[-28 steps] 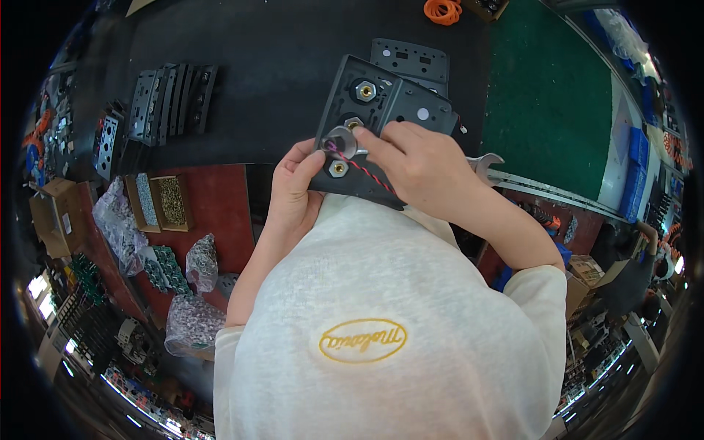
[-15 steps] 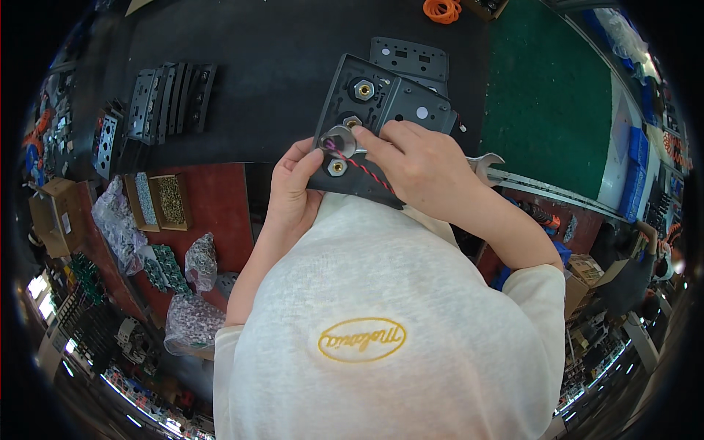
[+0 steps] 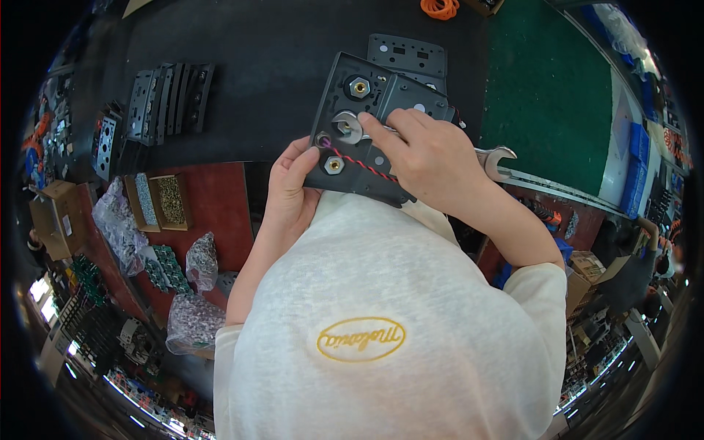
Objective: Assembling an electronic component by inserting and securing parts into a metal casing.
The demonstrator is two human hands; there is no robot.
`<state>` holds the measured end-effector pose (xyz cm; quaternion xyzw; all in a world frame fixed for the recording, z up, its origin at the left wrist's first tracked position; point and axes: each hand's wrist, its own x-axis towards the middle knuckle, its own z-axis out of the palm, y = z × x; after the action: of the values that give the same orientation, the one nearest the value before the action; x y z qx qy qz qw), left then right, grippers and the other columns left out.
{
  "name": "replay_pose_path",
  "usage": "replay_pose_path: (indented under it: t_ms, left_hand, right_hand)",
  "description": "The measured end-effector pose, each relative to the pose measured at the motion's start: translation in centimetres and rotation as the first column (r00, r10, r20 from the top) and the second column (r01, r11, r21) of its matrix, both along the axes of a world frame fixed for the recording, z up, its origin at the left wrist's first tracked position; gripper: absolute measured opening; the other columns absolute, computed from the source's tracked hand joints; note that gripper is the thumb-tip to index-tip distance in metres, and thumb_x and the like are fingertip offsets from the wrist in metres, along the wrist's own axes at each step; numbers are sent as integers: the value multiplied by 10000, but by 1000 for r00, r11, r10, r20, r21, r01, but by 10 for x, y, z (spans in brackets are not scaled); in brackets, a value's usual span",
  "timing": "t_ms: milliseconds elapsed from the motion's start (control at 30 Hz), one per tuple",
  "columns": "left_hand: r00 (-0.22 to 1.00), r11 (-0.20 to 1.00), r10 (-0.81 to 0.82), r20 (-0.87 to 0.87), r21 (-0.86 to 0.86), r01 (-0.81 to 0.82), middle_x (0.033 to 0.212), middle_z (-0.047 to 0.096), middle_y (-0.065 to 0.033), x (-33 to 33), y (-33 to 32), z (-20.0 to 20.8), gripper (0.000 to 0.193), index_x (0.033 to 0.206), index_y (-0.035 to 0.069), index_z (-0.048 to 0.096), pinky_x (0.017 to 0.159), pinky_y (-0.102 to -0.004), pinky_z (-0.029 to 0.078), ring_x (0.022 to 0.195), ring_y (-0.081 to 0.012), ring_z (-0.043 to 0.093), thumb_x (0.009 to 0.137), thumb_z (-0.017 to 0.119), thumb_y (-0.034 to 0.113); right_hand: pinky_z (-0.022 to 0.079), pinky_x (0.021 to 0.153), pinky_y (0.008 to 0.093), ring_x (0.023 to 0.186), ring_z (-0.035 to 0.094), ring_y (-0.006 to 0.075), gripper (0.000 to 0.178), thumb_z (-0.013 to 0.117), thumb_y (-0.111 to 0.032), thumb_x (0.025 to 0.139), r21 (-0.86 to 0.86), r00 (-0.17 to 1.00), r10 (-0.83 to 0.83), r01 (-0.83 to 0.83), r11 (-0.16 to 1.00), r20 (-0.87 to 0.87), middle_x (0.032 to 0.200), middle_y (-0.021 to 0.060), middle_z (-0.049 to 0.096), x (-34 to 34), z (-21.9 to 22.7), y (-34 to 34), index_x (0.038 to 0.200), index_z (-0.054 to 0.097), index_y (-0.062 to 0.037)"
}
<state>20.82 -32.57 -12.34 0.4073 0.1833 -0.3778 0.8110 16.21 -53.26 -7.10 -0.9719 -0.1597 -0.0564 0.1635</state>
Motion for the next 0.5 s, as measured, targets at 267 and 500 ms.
replay_pose_path:
  t_ms: [267, 500]
  left_hand:
    - [999, 999, -32, 41, 18, 32, 1029, 616, -76, 0, 0, -1, 288, 1103, 17, 523, 856, -320, 499, 933, -155, 609, 857, 589, 153]
    - [1000, 999, -31, 1, -6, 31, 991, 629, -96, 0, -1, 6, 268, 1093, -9, 522, 827, -287, 517, 876, -135, 629, 855, 603, 83]
  right_hand:
    - [452, 518, 291, 673, 562, 182, 453, 642, -39, 667, 165, 1000, 6, -8, 986, 14, 778, 44, 523, -1, -10, 5, 1118, 596, -56]
    - [464, 545, 286, 731, 573, 171, 432, 635, -56, 669, 9, 988, 152, -152, 988, 9, 812, 32, 530, 16, 6, -13, 1099, 604, -78]
